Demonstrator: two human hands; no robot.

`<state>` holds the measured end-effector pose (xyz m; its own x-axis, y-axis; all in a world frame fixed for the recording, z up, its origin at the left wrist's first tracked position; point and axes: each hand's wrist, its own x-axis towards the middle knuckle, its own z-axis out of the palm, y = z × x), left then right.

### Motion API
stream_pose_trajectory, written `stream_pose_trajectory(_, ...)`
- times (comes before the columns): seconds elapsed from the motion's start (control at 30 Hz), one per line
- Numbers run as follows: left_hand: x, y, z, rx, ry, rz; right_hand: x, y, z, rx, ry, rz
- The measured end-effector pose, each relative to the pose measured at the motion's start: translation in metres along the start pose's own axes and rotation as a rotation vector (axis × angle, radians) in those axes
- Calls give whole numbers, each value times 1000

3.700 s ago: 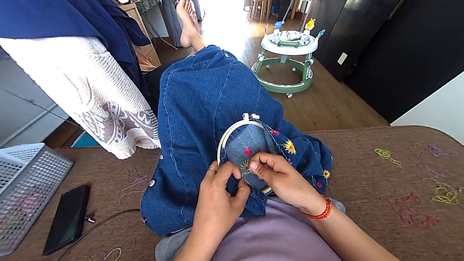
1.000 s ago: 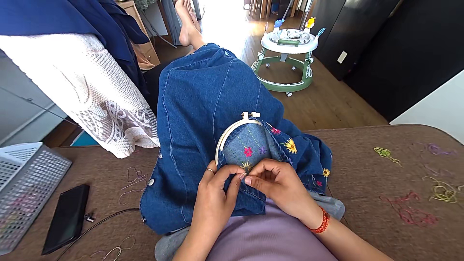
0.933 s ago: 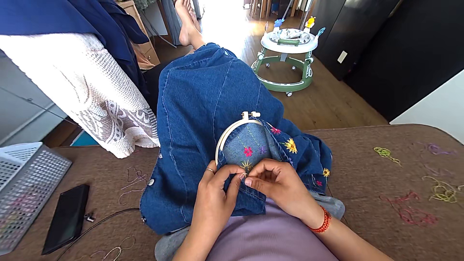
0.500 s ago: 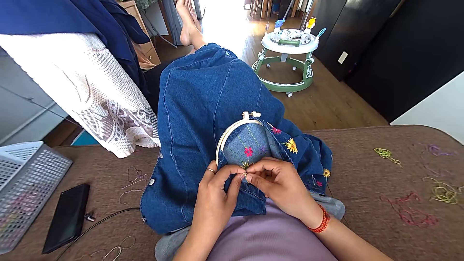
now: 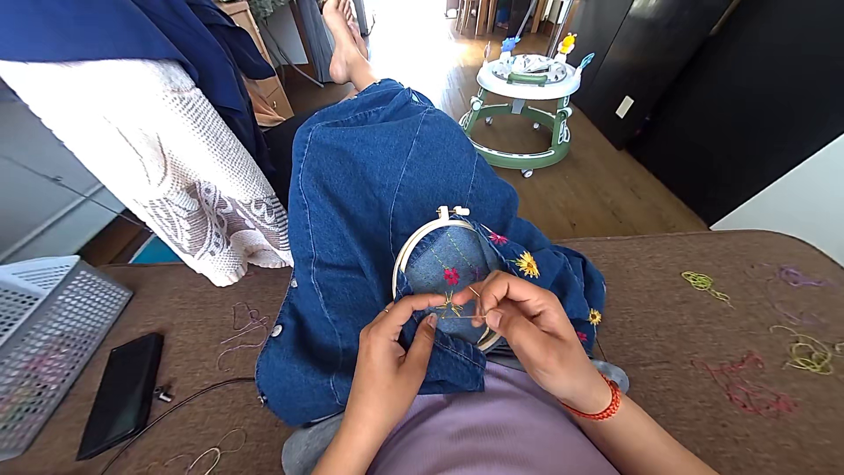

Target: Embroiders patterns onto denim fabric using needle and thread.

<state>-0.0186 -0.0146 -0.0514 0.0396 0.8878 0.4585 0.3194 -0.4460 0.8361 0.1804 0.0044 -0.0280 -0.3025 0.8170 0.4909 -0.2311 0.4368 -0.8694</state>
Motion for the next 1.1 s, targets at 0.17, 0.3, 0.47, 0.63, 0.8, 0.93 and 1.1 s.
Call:
stream_pose_trajectory(0.17, 1, 0, 0, -120, -12, -25, -3, 0, 6, 229, -89, 70)
stream_pose_trajectory(0.3, 2, -1, 1, -142, 5, -59, -12, -4, 8, 336, -43, 232)
stream_pose_trajectory(0.47, 0, -1, 6, -168, 8, -13, -23, -15, 7, 502, 18, 417)
stream_pose_trajectory(0.63, 3, -4, 1, -55, -66, 110, -21, -18, 8, 214, -26, 125)
stream_pose_trajectory(0.8, 2, 0, 8, 96, 51, 202, -8, -20, 22, 267, -31, 131)
stream_pose_trajectory(0.93, 1, -1, 12, 203, 178, 226, -10, -24, 31, 454, 33, 377)
stream_pose_trajectory(1.1, 1, -4, 18, 179, 177, 229, -19, -25, 28, 513, 105, 449)
